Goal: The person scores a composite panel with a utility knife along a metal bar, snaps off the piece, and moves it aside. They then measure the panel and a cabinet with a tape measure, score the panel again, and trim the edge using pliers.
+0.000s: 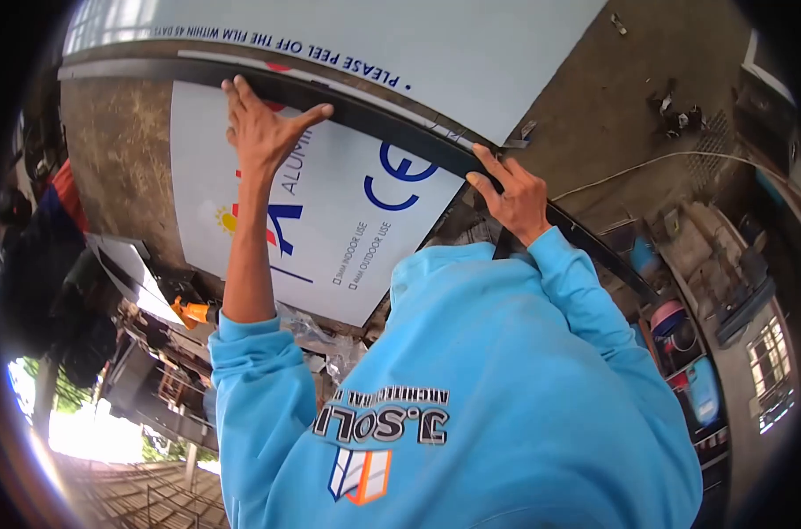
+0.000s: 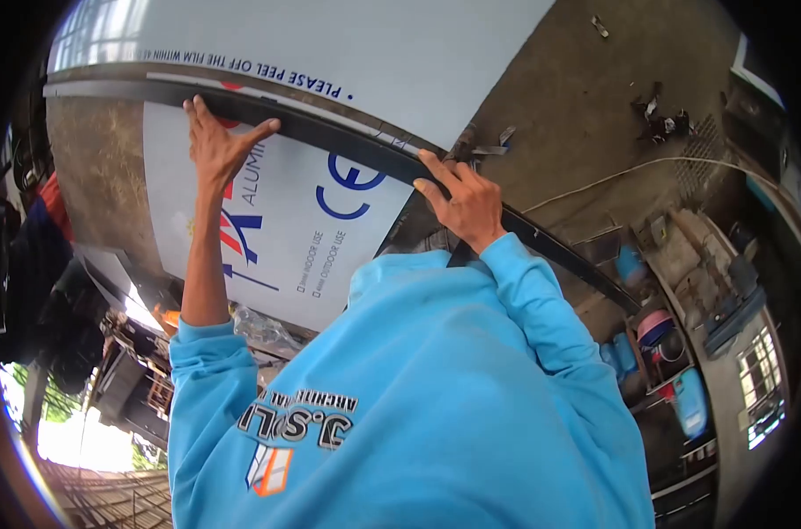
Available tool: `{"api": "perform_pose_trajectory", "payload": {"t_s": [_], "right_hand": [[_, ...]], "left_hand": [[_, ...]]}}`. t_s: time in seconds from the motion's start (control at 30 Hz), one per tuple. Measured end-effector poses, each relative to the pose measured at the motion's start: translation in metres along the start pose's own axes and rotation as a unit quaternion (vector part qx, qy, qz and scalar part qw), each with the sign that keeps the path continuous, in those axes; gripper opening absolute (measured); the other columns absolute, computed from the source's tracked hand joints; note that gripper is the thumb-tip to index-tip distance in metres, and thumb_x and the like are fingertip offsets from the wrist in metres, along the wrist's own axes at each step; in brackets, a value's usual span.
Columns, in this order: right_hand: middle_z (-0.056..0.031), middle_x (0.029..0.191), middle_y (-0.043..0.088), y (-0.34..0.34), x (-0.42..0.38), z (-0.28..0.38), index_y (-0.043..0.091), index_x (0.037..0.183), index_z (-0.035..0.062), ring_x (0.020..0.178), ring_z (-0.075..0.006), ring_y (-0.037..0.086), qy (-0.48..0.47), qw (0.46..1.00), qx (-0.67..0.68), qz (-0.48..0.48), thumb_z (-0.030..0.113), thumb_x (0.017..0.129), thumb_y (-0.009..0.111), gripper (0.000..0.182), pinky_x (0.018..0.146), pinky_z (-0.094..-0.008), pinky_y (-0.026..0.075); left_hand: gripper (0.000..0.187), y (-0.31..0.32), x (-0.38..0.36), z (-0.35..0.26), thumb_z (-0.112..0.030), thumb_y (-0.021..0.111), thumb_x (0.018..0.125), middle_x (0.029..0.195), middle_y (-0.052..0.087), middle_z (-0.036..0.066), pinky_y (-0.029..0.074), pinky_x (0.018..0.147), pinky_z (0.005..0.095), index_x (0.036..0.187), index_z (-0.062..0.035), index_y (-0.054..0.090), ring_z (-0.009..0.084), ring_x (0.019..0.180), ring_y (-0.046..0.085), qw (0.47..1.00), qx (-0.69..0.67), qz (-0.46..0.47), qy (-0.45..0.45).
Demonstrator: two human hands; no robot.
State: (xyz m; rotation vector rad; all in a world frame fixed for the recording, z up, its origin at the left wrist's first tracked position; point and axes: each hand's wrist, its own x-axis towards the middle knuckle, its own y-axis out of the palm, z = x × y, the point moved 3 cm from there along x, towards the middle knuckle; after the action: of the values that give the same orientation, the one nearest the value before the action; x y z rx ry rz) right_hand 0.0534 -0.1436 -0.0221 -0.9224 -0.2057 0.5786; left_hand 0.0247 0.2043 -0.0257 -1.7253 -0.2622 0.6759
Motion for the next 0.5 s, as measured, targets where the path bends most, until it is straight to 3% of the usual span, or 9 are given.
{"api": "perform_pose_trajectory", "payload": {"t_s": [0.1,0.3,0.43,0.5], "right_hand": [[-0.0041,0.058,0.044,0.004,-0.006,-0.004,0.057,0.121,0.0237,0.046,-0.0181,0.046,0.012,0.999,-0.013,0.049,0.039,0.081,0.062,0.043,0.042,-0.0314,0.04],[-0.0051,0.058,0.042,0.007,-0.014,-0.008,0.054,0.124,0.0254,0.046,-0.0197,0.045,0.021,0.999,0.008,0.04,0.041,0.082,0.06,0.045,0.043,-0.0325,0.04],[-0.0068,0.062,0.045,0.005,-0.013,-0.007,0.054,0.123,0.0238,0.051,-0.0221,0.05,0.015,1.0,0.014,0.024,0.043,0.083,0.058,0.045,0.047,-0.0335,0.043],[-0.0082,0.068,0.049,0.001,-0.008,-0.005,0.055,0.121,0.0217,0.058,-0.0242,0.054,0.038,0.996,0.061,-0.061,0.043,0.083,0.058,0.044,0.052,-0.0342,0.046]], "left_hand": [[0.135,0.0,0.004,0.002,-0.076,0.068,0.046,0.142,0.013,0.032,0.016,0.106,0.0524,0.137,0.0092,0.015,0.0417,0.134,0.014,0.999,0.005,0.036,-0.018],[0.136,0.003,0.009,0.003,-0.077,0.066,0.048,0.14,0.011,0.035,0.015,0.106,0.055,0.136,0.0116,0.013,0.0452,0.133,0.01,0.995,0.077,0.064,-0.002],[0.135,0.0,0.01,0.003,-0.079,0.063,0.049,0.139,0.012,0.037,0.016,0.104,0.0568,0.135,0.0125,0.013,0.0453,0.133,0.009,0.996,0.056,0.066,0.001],[0.136,0.004,0.01,0.005,-0.079,0.064,0.049,0.139,0.012,0.037,0.016,0.104,0.0571,0.135,0.0127,0.012,0.0454,0.133,0.009,0.997,0.052,0.062,0.001]]}}
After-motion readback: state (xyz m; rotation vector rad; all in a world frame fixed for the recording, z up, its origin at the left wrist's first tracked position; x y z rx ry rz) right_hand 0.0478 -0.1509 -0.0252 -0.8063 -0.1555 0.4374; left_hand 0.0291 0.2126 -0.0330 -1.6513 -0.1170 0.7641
